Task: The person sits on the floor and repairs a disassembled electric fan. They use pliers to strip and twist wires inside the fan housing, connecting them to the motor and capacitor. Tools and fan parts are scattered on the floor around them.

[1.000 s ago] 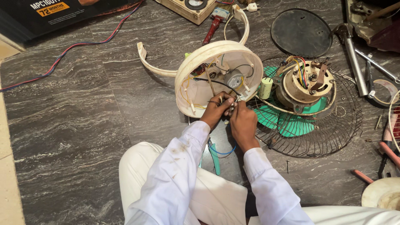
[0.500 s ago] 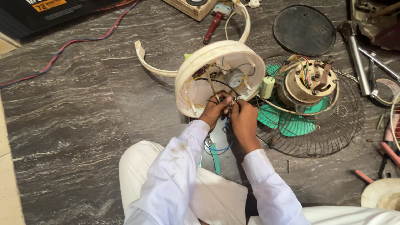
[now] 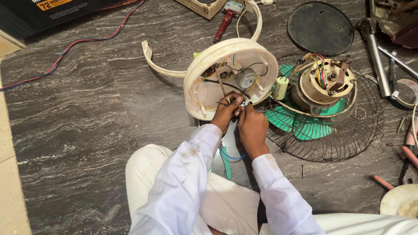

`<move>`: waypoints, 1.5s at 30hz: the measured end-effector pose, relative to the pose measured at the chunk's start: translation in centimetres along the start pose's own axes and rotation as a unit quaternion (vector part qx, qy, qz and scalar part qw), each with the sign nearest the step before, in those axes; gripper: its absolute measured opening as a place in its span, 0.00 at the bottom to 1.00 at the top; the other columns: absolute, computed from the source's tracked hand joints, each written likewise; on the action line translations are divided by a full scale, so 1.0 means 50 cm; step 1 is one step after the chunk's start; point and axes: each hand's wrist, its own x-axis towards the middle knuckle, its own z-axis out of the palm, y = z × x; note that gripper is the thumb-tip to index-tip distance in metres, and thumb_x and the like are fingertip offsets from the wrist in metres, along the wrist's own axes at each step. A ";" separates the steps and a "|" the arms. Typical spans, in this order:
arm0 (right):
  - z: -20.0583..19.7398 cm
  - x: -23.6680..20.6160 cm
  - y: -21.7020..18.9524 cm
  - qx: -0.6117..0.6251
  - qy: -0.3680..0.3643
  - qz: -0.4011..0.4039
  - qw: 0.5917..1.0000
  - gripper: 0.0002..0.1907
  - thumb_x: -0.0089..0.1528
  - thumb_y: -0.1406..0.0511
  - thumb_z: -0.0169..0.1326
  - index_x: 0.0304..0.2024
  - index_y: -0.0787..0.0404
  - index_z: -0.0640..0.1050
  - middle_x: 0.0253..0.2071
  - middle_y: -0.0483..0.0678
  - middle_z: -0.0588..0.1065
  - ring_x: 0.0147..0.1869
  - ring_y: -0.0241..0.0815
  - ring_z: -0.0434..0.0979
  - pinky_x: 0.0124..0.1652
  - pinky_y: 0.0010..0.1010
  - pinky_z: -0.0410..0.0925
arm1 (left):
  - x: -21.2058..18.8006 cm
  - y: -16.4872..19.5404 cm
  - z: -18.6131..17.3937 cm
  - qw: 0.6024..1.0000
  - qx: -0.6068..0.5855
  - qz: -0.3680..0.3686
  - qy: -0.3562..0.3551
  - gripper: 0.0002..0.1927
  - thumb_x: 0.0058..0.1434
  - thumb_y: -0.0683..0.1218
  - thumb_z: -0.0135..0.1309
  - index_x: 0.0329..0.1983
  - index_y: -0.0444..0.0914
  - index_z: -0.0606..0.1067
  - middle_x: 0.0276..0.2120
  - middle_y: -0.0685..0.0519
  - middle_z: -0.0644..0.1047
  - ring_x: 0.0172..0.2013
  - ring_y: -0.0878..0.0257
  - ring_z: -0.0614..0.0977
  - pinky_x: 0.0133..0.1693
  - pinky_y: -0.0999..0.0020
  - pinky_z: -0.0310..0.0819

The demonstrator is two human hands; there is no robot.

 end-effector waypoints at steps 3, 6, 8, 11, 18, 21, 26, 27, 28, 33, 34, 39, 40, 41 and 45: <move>0.010 0.002 0.007 0.180 -0.011 0.067 0.981 0.12 0.67 0.66 0.53 0.31 0.67 0.79 0.22 0.55 0.77 0.24 0.51 0.79 0.29 0.42 0.69 | -0.006 0.002 -0.001 1.000 -0.012 -0.008 -0.003 0.09 0.71 0.48 0.54 0.38 0.39 0.72 0.24 0.60 0.70 0.23 0.74 0.66 0.26 0.77 0.60; 0.014 0.012 0.019 0.316 -0.099 0.221 0.917 0.15 0.67 0.65 0.53 0.30 0.69 0.80 0.20 0.50 0.75 0.20 0.38 0.72 0.22 0.31 0.64 | -0.011 0.008 0.001 0.999 -0.030 -0.011 -0.026 0.09 0.70 0.49 0.54 0.38 0.39 0.72 0.19 0.61 0.66 0.19 0.71 0.70 0.22 0.75 0.63; 0.021 0.018 0.023 0.427 -0.102 0.283 0.853 0.13 0.67 0.65 0.53 0.31 0.68 0.79 0.21 0.46 0.72 0.19 0.34 0.67 0.20 0.26 0.60 | -0.012 0.012 0.004 1.000 -0.011 -0.012 -0.013 0.09 0.70 0.49 0.55 0.39 0.39 0.73 0.21 0.60 0.68 0.20 0.71 0.71 0.24 0.75 0.64; 0.030 0.023 0.035 0.534 -0.091 0.304 0.784 0.12 0.68 0.66 0.52 0.33 0.67 0.78 0.23 0.45 0.73 0.19 0.31 0.64 0.20 0.22 0.58 | -0.016 0.014 0.006 1.000 0.002 -0.004 -0.021 0.09 0.70 0.49 0.56 0.42 0.38 0.73 0.25 0.58 0.71 0.23 0.70 0.73 0.25 0.75 0.66; 0.047 0.025 0.069 0.556 -0.113 0.275 0.776 0.12 0.69 0.65 0.51 0.34 0.67 0.78 0.23 0.44 0.75 0.21 0.29 0.66 0.21 0.21 0.58 | -0.011 0.015 -0.002 0.998 -0.027 0.004 -0.051 0.11 0.68 0.47 0.58 0.43 0.35 0.73 0.28 0.54 0.74 0.25 0.67 0.77 0.27 0.70 0.73; 0.037 0.041 0.082 0.537 -0.163 0.253 0.788 0.11 0.69 0.65 0.51 0.35 0.64 0.78 0.23 0.42 0.74 0.20 0.28 0.64 0.21 0.19 0.57 | -0.006 0.014 -0.008 0.999 -0.026 0.001 -0.045 0.11 0.67 0.45 0.59 0.45 0.34 0.73 0.29 0.53 0.75 0.26 0.66 0.77 0.30 0.72 0.71; 0.004 0.034 0.057 0.340 -0.133 0.183 0.913 0.09 0.65 0.65 0.55 0.37 0.67 0.80 0.24 0.47 0.77 0.24 0.34 0.73 0.26 0.29 0.66 | -0.007 0.004 -0.012 0.999 -0.034 -0.017 -0.023 0.11 0.68 0.48 0.57 0.45 0.36 0.73 0.27 0.55 0.74 0.25 0.70 0.72 0.27 0.76 0.64; -0.002 0.027 0.044 0.275 -0.103 0.160 0.942 0.09 0.63 0.66 0.57 0.38 0.68 0.80 0.25 0.49 0.79 0.25 0.37 0.77 0.28 0.32 0.69 | -0.006 0.002 -0.012 0.999 -0.032 -0.019 -0.014 0.11 0.68 0.49 0.57 0.46 0.37 0.74 0.27 0.56 0.73 0.24 0.72 0.69 0.26 0.77 0.61; -0.008 0.022 0.031 0.235 -0.074 0.130 0.960 0.09 0.62 0.67 0.57 0.38 0.69 0.79 0.25 0.53 0.79 0.26 0.44 0.78 0.29 0.36 0.69 | -0.004 0.000 -0.011 0.999 -0.034 -0.014 -0.014 0.11 0.69 0.49 0.57 0.45 0.37 0.74 0.27 0.57 0.72 0.25 0.72 0.69 0.28 0.77 0.62; -0.041 0.007 -0.011 0.102 0.051 -0.002 0.993 0.09 0.62 0.70 0.55 0.42 0.72 0.80 0.31 0.66 0.78 0.35 0.65 0.79 0.35 0.49 0.69 | 0.002 -0.002 -0.007 0.999 -0.031 -0.002 -0.011 0.12 0.70 0.50 0.56 0.44 0.36 0.74 0.27 0.58 0.71 0.25 0.72 0.69 0.29 0.76 0.63; -0.045 0.009 -0.014 0.121 0.043 0.003 0.992 0.09 0.63 0.71 0.54 0.42 0.72 0.80 0.32 0.66 0.78 0.35 0.65 0.79 0.35 0.48 0.69 | 0.002 -0.001 -0.007 1.000 -0.024 -0.004 -0.006 0.12 0.70 0.50 0.56 0.43 0.36 0.74 0.27 0.59 0.71 0.25 0.72 0.69 0.29 0.77 0.62; -0.041 0.012 -0.012 0.215 -0.007 0.069 0.974 0.10 0.67 0.69 0.50 0.41 0.71 0.79 0.31 0.61 0.79 0.33 0.55 0.82 0.35 0.43 0.71 | 0.000 -0.004 -0.005 1.000 -0.009 0.003 -0.008 0.11 0.70 0.50 0.56 0.43 0.36 0.74 0.25 0.58 0.71 0.24 0.72 0.70 0.29 0.76 0.66; -0.034 0.011 -0.011 0.234 -0.002 0.087 0.968 0.10 0.66 0.69 0.50 0.40 0.71 0.79 0.31 0.60 0.79 0.32 0.52 0.82 0.35 0.41 0.71 | 0.000 -0.005 -0.006 1.000 -0.008 0.004 -0.008 0.11 0.69 0.50 0.57 0.43 0.36 0.74 0.26 0.58 0.72 0.24 0.72 0.70 0.28 0.76 0.64; -0.026 0.009 -0.010 0.253 0.003 0.106 0.962 0.10 0.66 0.69 0.50 0.40 0.72 0.79 0.30 0.59 0.79 0.32 0.50 0.81 0.34 0.39 0.70 | 0.000 -0.006 -0.007 1.000 -0.007 0.003 -0.008 0.12 0.69 0.50 0.57 0.43 0.37 0.74 0.26 0.58 0.73 0.24 0.72 0.70 0.27 0.77 0.63; 0.007 -0.001 0.006 0.305 -0.011 0.169 0.937 0.12 0.67 0.68 0.51 0.35 0.73 0.79 0.25 0.50 0.77 0.29 0.37 0.74 0.31 0.29 0.66 | 0.004 -0.013 -0.013 0.999 0.016 0.019 -0.020 0.14 0.65 0.50 0.61 0.45 0.35 0.75 0.27 0.58 0.74 0.24 0.73 0.71 0.26 0.77 0.64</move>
